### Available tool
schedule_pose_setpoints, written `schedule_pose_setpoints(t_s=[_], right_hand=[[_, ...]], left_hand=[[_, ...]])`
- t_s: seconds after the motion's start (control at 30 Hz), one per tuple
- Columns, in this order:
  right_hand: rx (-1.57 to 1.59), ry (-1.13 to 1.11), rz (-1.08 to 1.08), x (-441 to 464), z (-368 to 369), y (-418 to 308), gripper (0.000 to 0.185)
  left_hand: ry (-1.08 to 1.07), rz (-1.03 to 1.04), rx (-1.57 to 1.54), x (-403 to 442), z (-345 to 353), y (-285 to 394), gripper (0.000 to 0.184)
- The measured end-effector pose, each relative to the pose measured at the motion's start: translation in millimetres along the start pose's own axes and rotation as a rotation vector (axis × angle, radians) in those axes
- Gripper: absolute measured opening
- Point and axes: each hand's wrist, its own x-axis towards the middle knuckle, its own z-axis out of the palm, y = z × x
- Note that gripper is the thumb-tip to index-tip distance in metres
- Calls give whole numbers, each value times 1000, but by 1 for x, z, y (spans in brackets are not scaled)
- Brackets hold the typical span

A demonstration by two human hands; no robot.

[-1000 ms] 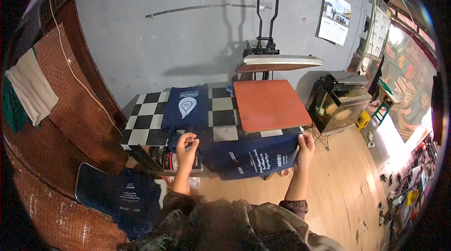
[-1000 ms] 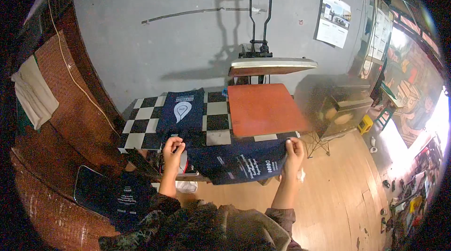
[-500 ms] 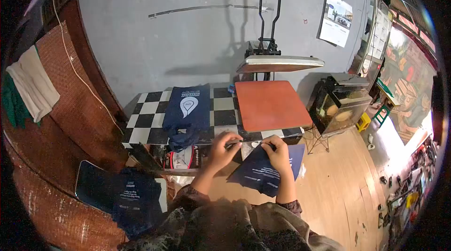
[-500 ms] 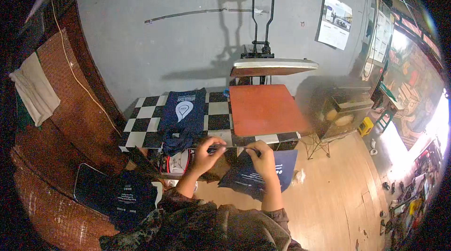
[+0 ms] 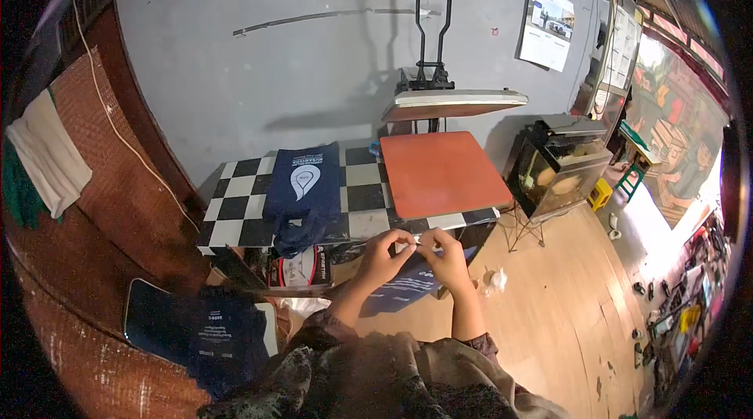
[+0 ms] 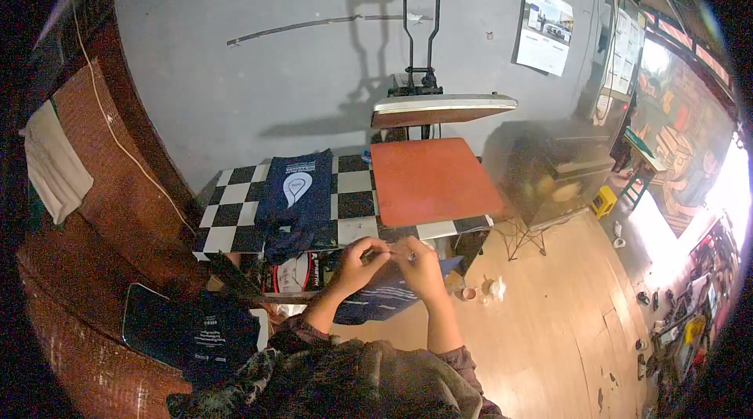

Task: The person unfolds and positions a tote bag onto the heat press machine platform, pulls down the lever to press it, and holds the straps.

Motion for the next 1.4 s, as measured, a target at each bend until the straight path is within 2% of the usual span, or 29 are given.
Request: schedule_pose_setpoints(t_s=[0.17,0.3,0.37,0.5,0.6,0.63,0.93,1.0,1.03,1.23,1.3,1.33,1.4], right_hand=[[-29,-6,-11,-2,4,-3,17],[-82,-20,3,-3,2,-10,17],[-103,-56,5,-3,-3,-10,17],[-167,-71,-4,-2,-15,0,17],[-251,9,-61,-5,-20,13,17],[-250,6,-63,-5,-23,15,17],[-367,-39,141,-9,-41,28,21],[-532,22,-4,-12,-45,39,23],[-534,22,-3,-13,-48,42,23],[-454,42,82,-17,-60,45,21],[-274,71,239,-17,-61,43,16],[-274,73,239,-17,-62,47,16],[-13,143,231,-17,-64,56,11]], left_hand=[[2,-57,-57,-5,0,-4,13],[39,-7,-84,-6,-5,-13,13],[162,50,-87,-7,-10,-14,11],[246,-38,-152,-14,-25,-26,9],[311,-117,-340,-19,-35,-27,9],[337,-85,-345,-19,-38,-29,9],[480,-68,-371,-21,-67,-19,12],[507,-63,-381,-22,-71,-27,13],[520,-52,-393,-23,-73,-30,13],[579,-120,-391,-25,-79,-34,11],[594,-144,-424,-25,-80,-36,11],[593,-143,-424,-25,-80,-36,11],[594,-149,-432,-25,-81,-33,12]])
